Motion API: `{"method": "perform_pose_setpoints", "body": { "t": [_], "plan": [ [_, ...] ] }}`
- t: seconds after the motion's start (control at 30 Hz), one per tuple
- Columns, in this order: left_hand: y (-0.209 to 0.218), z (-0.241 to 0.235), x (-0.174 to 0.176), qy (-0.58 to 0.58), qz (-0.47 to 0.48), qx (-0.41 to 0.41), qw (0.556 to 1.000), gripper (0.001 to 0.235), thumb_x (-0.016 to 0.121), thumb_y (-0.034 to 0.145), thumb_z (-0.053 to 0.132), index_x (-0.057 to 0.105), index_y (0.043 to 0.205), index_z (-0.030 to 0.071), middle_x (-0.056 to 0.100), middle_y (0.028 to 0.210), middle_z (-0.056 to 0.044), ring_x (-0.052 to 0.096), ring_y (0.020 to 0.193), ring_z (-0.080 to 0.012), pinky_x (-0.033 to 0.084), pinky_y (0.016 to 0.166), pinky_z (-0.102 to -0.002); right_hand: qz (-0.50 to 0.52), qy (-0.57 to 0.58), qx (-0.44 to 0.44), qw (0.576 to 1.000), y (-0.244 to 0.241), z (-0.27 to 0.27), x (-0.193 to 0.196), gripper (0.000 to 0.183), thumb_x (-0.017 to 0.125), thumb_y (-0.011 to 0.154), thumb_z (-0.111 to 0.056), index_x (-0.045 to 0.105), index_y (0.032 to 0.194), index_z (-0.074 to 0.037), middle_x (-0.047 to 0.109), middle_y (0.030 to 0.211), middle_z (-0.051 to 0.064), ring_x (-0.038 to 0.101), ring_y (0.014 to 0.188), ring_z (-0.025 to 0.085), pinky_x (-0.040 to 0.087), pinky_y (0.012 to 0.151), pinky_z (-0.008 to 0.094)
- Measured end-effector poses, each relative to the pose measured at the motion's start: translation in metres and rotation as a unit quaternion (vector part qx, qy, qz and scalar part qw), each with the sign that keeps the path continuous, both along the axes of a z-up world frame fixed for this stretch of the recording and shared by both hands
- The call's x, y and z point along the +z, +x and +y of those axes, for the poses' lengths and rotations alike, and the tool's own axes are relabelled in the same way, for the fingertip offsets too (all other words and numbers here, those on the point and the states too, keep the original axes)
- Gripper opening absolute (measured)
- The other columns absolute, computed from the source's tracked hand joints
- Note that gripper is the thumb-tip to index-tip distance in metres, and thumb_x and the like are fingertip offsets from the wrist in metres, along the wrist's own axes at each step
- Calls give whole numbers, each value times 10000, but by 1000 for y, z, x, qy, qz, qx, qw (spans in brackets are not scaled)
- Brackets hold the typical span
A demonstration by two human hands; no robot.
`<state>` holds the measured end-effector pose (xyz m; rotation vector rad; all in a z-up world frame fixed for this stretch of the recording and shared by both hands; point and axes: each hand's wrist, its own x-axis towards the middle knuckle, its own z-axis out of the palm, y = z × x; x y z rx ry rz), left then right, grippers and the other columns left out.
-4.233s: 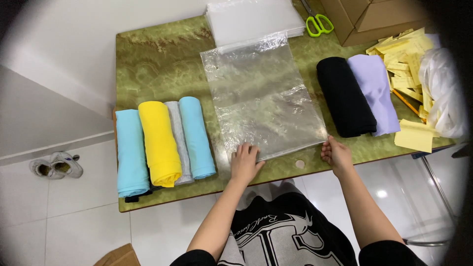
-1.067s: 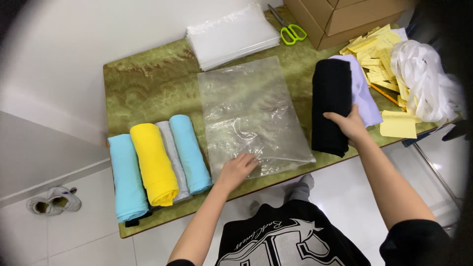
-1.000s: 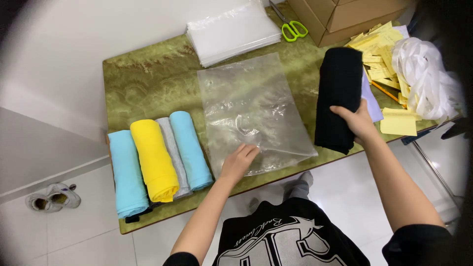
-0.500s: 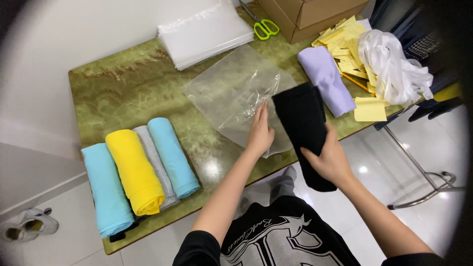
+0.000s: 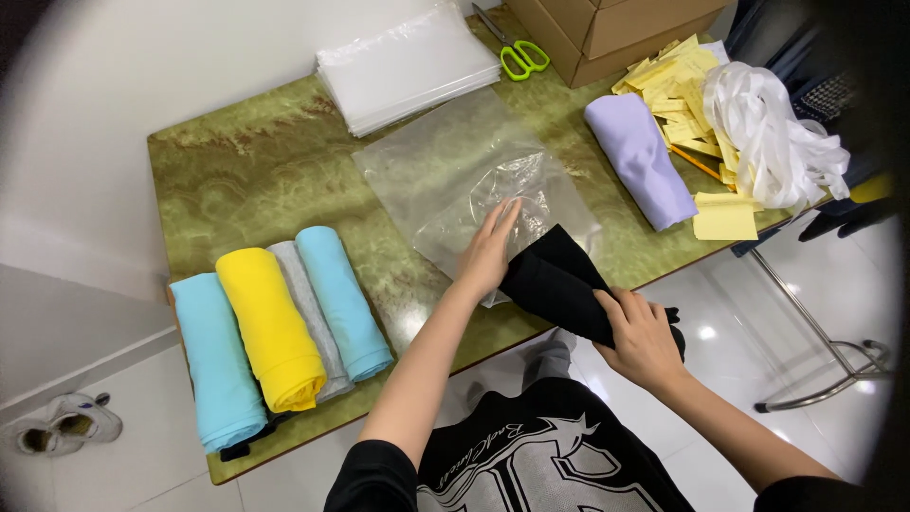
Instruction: The person places a folded black cloth into a clear plastic bag and seals it. They then place the bagged cloth into a cardboard box, close the box, and tie it with a white ribbon, finishing with a bow.
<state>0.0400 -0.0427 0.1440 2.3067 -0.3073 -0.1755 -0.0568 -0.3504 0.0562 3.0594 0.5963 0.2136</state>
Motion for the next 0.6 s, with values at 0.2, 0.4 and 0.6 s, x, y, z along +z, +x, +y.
{"method": "perform_pose_setpoints", "body": {
  "t": [0.2,0.4,0.6],
  "plan": [
    [-7,12,-6,58,-17,-31,998,898,475,967,-159,211,1733,227,199,1786,-84,498,1451,-452,579,1009,-557,88,-44,14,995,4,5,17,883,805,802,-475,402,1563,-279,534,1373,-9,558,1331,194,520,1024,402],
    [-1,6,-60,239,-71,-56,967,787,604,1013,59,279,1699,267,217,1761,14,523,1385,-374,555,1027,-567,245,98,-89,960,42,27,49,896,818,839,-327,362,1570,-81,632,1303,246,661,1251,468,573,948,594],
    [-33,10,-58,298,-37,-19,954,901,607,927,-56,246,1707,215,273,1742,-109,492,1361,-364,459,1053,-562,420,286,-243,826,103,37,21,1063,790,812,-634,392,1594,-34,621,1432,359,610,1332,534,518,1036,642]
  ]
}}
